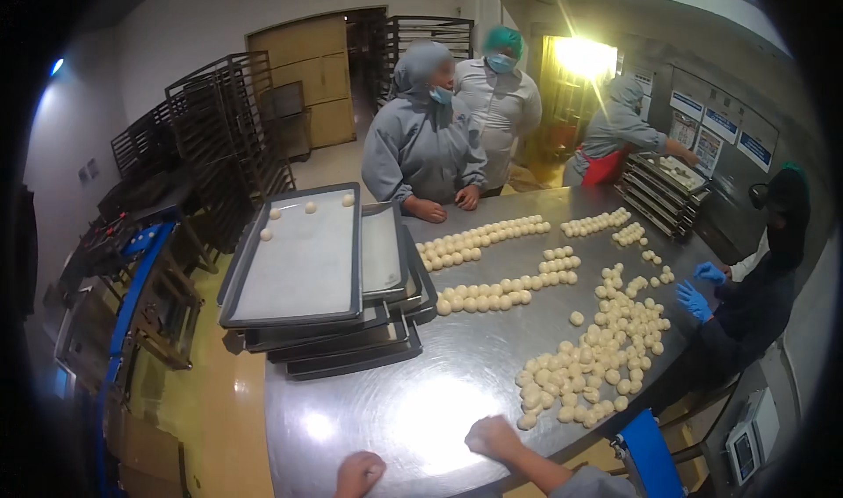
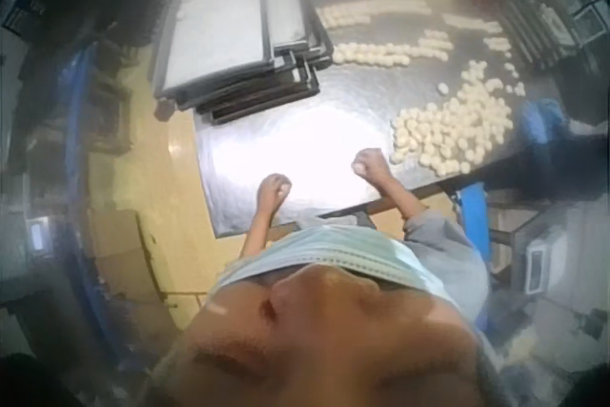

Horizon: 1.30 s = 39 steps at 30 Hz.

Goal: The person rolls dough balls on a metal table and places them onto trays, then weighs a large portion of dough on a digital scale and places it into a machine.

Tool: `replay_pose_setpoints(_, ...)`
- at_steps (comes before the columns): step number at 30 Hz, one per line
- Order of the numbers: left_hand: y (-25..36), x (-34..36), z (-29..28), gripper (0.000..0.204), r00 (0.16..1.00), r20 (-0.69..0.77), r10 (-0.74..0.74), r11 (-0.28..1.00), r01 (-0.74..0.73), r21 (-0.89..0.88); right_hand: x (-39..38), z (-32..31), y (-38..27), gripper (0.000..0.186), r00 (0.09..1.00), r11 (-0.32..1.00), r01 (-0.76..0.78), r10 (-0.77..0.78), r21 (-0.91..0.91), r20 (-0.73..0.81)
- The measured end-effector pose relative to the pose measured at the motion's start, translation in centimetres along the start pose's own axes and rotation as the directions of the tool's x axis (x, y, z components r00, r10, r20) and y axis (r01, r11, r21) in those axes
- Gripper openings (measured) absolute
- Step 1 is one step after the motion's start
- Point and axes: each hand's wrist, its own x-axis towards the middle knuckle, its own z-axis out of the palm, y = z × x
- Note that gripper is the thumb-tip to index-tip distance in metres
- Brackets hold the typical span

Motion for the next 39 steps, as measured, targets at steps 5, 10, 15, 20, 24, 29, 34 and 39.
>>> replay_pose_setpoints(5,0.7,7.2,3.1,0.016,0.976,-0.208,-0.068,0.998,0.068,-0.008,7.2,4.4,-3.9,0.018,0.929,0.998,-0.004,-0.018,-0.058,-0.368)
replay_pose_setpoints(10,0.8,-0.6,3.5,0.021,0.985,-0.135,0.103,0.994,-0.105,-0.008,-0.9,4.3,-3.2,0.013,0.982,0.977,0.132,-0.106,0.167,-0.156)
replay_pose_setpoints(15,0.2,8.7,2.1,0.012,0.966,-0.257,0.037,0.985,0.008,0.17,5.3,1.1,-1.5,0.021,0.858,0.988,-0.023,-0.06,-0.155,-0.51)
replay_pose_setpoints(20,3.0,3.2,4.9,0.015,0.997,-0.011,0.072,0.997,-0.072,-0.006,2.1,5.8,-6.0,0.019,0.956,0.981,0.185,-0.167,0.053,-0.242)
replay_pose_setpoints(24,-1.8,1.2,0.5,0.017,0.987,-0.074,-0.139,0.976,0.15,0.161,2.0,1.0,-0.8,0.016,0.989,0.979,-0.115,0.098,-0.169,-0.106)
replay_pose_setpoints(29,0.9,8.4,4.8,0.021,0.976,-0.217,-0.004,1.0,0.005,0.006,8.6,4.6,-5.0,0.01,0.927,0.99,-0.084,0.036,-0.113,-0.372)
replay_pose_setpoints(34,2.7,2.5,4.9,0.069,0.976,-0.106,-0.19,0.958,0.16,-0.238,3.4,5.9,-7.3,0.061,0.92,0.997,-0.069,0.071,0.017,-0.385)
replay_pose_setpoints(39,0.5,0.9,3.4,0.092,0.972,-0.109,-0.206,0.965,0.184,-0.185,2.5,3.2,-2.8,0.058,0.969,0.991,-0.123,0.13,0.049,-0.209)
